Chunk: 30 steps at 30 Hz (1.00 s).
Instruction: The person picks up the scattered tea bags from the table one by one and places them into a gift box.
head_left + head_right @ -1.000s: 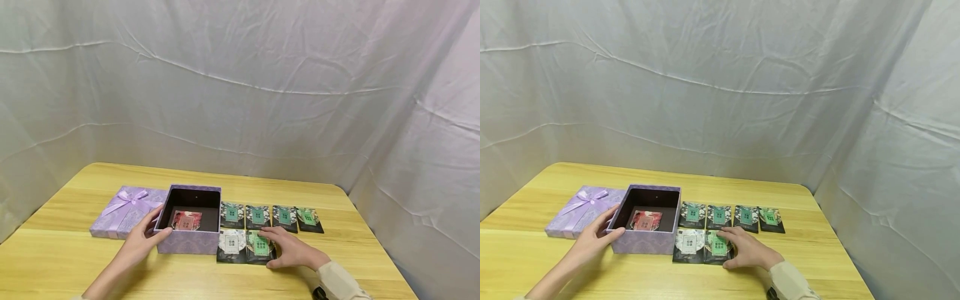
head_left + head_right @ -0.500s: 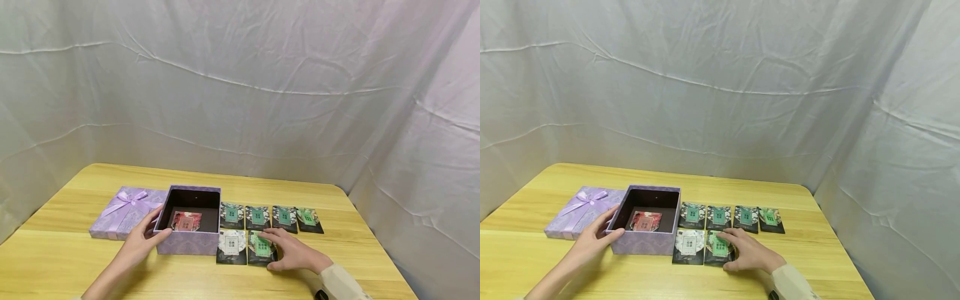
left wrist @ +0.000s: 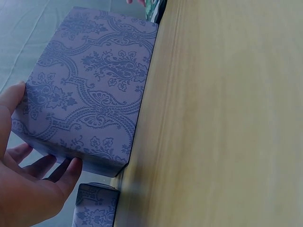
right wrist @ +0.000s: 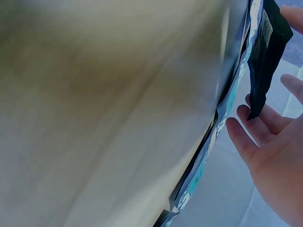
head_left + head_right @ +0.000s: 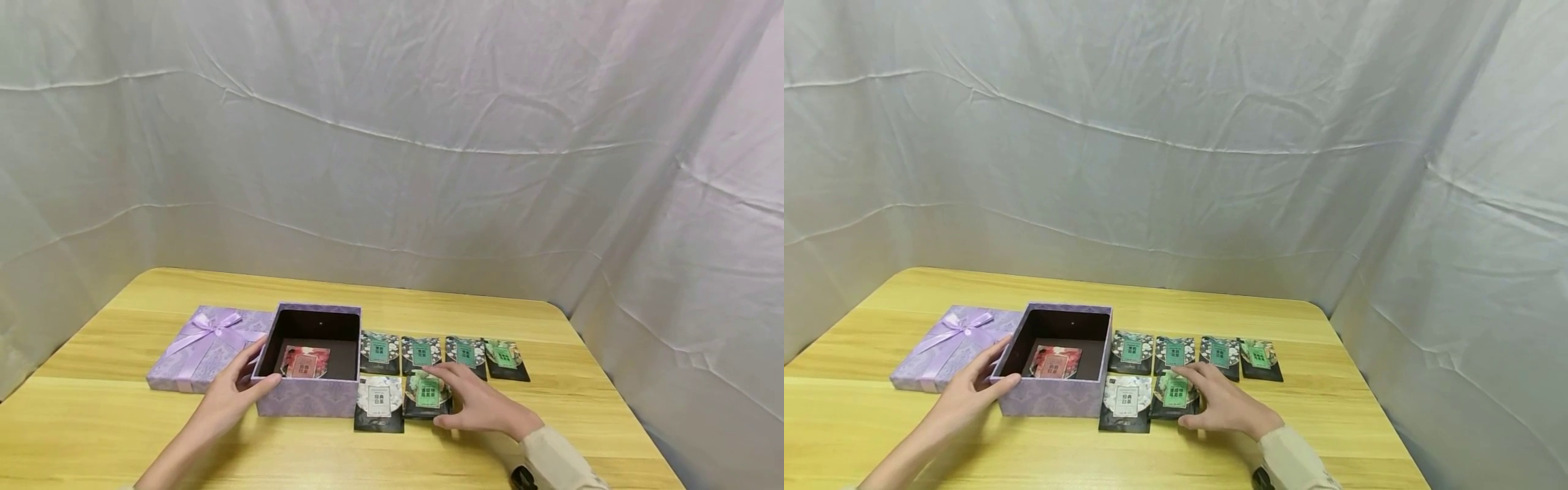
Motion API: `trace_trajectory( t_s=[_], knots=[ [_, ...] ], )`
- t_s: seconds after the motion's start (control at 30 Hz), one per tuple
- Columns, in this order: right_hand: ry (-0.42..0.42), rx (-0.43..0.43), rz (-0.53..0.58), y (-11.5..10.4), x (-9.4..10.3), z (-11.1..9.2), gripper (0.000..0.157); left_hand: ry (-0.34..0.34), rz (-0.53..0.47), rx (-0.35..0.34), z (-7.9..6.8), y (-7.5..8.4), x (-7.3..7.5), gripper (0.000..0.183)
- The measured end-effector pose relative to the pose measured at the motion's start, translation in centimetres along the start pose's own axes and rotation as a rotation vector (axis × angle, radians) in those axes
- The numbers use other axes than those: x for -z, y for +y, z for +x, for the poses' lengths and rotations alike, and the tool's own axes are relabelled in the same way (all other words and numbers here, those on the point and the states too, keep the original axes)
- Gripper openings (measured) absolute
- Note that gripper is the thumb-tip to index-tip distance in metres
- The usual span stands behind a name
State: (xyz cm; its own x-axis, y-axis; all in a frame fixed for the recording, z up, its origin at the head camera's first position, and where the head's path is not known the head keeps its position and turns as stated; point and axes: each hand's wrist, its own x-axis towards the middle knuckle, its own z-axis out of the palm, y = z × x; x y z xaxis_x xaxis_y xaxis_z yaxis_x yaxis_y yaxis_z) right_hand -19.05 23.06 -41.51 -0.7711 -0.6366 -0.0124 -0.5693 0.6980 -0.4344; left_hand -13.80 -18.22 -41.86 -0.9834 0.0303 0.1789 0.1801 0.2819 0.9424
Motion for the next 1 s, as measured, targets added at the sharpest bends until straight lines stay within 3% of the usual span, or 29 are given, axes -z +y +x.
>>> trace_trajectory(
  t_s=[1.0],
  knots=[
    [0.095,0.033,0.108,-2.3,1.6,3.9,0.076,0.005,-0.002,0.020,0.0,0.0,0.0,0.069]
  ],
)
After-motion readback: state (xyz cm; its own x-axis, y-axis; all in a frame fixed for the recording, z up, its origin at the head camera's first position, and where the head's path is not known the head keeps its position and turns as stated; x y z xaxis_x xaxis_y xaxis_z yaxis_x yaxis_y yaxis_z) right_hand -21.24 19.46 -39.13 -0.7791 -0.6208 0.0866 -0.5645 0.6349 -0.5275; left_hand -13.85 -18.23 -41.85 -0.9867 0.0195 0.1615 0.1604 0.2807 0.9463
